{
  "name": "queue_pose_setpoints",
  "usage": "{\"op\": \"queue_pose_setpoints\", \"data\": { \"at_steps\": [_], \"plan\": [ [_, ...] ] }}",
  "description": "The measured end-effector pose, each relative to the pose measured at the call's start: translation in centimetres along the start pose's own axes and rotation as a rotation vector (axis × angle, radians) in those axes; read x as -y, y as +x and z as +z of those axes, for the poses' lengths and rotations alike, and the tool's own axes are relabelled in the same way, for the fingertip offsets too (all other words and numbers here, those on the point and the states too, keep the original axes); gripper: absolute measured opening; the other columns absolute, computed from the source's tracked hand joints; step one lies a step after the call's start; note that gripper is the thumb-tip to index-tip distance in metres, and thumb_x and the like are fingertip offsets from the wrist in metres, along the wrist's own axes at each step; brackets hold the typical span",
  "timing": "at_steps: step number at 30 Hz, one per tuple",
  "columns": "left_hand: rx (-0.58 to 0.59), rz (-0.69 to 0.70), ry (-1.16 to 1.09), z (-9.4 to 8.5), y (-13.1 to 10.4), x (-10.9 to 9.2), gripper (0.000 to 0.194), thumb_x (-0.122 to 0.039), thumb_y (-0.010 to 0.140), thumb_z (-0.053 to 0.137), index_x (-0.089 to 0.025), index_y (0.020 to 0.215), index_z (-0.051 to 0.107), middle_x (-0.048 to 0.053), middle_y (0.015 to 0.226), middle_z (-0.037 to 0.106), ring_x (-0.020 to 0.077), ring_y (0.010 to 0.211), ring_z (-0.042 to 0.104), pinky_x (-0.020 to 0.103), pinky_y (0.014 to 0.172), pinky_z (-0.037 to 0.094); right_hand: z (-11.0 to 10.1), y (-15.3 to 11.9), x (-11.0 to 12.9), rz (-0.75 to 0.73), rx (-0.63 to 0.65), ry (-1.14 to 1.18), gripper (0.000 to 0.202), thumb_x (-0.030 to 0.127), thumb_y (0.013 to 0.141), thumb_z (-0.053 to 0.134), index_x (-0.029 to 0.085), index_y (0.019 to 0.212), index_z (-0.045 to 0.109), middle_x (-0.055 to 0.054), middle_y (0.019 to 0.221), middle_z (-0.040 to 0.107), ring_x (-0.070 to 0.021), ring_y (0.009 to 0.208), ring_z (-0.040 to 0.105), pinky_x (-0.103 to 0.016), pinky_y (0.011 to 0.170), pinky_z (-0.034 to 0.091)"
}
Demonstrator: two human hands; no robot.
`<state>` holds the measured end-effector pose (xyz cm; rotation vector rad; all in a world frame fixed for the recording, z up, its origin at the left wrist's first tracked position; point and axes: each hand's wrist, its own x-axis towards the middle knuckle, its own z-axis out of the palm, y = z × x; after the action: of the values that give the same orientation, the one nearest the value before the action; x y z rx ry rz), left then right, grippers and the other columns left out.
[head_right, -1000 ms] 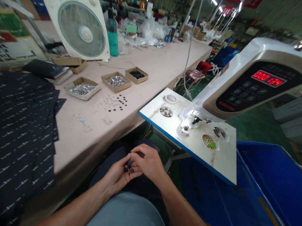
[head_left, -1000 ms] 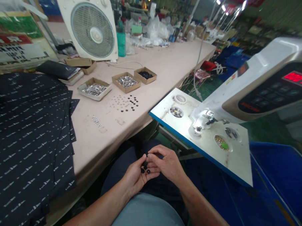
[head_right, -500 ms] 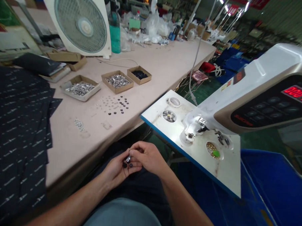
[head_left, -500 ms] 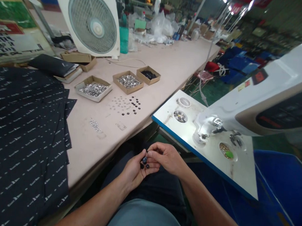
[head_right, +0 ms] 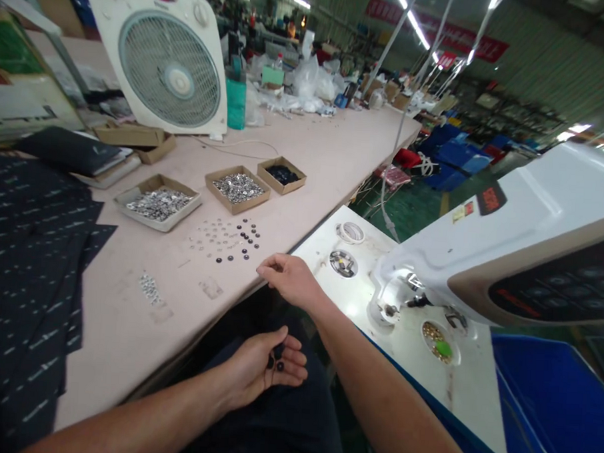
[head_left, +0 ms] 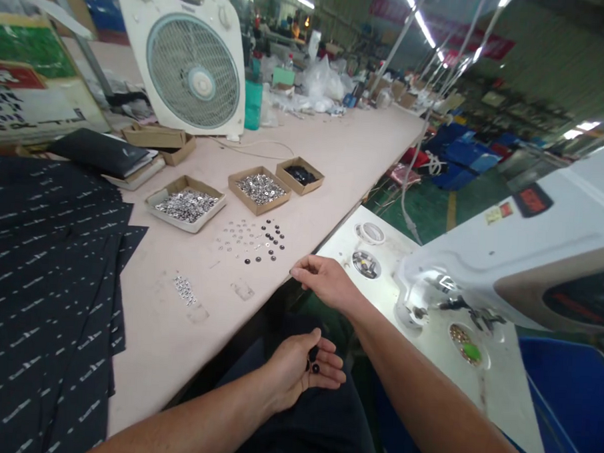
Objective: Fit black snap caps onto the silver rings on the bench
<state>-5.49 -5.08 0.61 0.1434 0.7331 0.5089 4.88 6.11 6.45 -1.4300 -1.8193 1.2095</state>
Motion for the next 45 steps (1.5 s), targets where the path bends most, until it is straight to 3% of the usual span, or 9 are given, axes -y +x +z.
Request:
{"op": "queue_pose_setpoints", "data": {
  "at_steps": [6,12,25,34,45],
  "plan": [
    [-0.003,-0.014,0.018,0.1,2.1,-2.2,0.04,-0.037,0.102,0.034,-0.006,0.095,0.058,0.015,0.082,0.066,0.0233,0.067,0.069,0.031,0.062,0.055,0.2,7.5,0.0,-0.075,0.009,-0.373,0.016,0.028,0.089,0.06,0.016,0.085,0.07,0.001,0.073,0.065,-0.012,0.067,0.056,-0.023,0.063,0.037],
    [0.142,-0.055,-0.084,0.8,1.9,-3.0,0.045,-0.039,0.103,0.029,-0.006,0.095,0.059,0.014,0.08,0.065,0.0247,0.067,0.069,0.032,0.062,0.055,1.5,10.6,0.4,-0.069,0.033,-0.636,0.015,0.027,0.09,0.059,0.019,0.087,0.072,-0.002,0.085,0.07,-0.0153,0.076,0.059,-0.025,0.063,0.035],
    [0.149,-0.096,-0.084,1.2,1.9,-2.9,0.048,-0.037,0.104,0.022,-0.006,0.095,0.057,0.013,0.079,0.065,0.0223,0.063,0.068,0.03,0.059,0.053,2.6,12.0,1.3,0.046,0.054,-0.876,0.021,0.032,0.088,0.055,0.021,0.088,0.073,-0.004,0.091,0.072,-0.021,0.083,0.061,-0.028,0.06,0.033],
    [0.135,-0.116,-0.053,1.7,1.9,-3.2,0.048,-0.034,0.104,0.016,-0.006,0.097,0.055,0.013,0.078,0.064,0.0214,0.061,0.067,0.03,0.059,0.052,2.5,12.4,1.7,0.093,0.107,-0.794,0.019,0.027,0.085,0.057,0.018,0.076,0.07,-0.004,0.082,0.071,-0.0181,0.075,0.061,-0.026,0.06,0.036],
    [0.163,-0.118,-0.048,1.6,2.2,-2.7,0.049,-0.034,0.104,0.015,-0.006,0.097,0.054,0.012,0.077,0.064,0.0209,0.06,0.067,0.029,0.057,0.051,2.7,12.6,2.1,0.076,0.059,-0.768,0.018,0.028,0.089,0.058,0.017,0.082,0.07,-0.003,0.085,0.071,-0.0165,0.078,0.061,-0.024,0.063,0.037]
  ]
}}
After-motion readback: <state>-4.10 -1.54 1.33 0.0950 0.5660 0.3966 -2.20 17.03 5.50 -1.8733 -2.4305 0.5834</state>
